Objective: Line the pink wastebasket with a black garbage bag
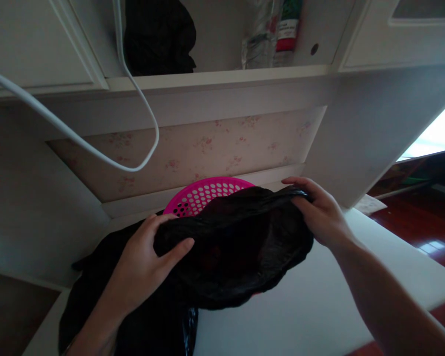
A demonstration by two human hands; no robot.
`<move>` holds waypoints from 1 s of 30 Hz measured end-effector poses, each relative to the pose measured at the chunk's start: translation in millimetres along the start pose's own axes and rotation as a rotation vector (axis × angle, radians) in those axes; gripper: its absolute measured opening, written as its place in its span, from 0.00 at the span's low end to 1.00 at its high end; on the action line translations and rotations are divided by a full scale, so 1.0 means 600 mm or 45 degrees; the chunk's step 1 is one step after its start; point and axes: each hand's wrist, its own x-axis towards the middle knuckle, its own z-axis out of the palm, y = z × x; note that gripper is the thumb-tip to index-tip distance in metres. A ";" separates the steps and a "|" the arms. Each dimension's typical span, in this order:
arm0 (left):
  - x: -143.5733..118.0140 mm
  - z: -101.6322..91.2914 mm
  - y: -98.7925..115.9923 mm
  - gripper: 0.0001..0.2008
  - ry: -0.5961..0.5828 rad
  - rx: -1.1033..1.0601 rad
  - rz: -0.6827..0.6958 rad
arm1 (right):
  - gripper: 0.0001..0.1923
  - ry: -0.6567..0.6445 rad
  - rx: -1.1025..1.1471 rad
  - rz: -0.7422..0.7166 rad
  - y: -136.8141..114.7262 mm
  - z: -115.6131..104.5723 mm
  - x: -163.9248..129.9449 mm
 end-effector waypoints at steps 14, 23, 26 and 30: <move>0.036 -0.015 -0.037 0.17 0.398 -0.248 -0.169 | 0.05 0.019 -0.200 -0.168 -0.005 -0.001 0.029; 0.044 -0.025 -0.042 0.19 0.194 -0.546 -0.514 | 0.23 -0.147 0.118 0.168 -0.022 0.022 0.044; 0.046 -0.030 -0.062 0.24 0.048 -0.457 -0.540 | 0.30 -0.401 -0.086 0.131 -0.015 0.014 0.040; 0.048 -0.027 -0.079 0.18 -0.005 -0.268 -0.373 | 0.16 -0.296 -0.389 0.037 0.002 0.009 0.051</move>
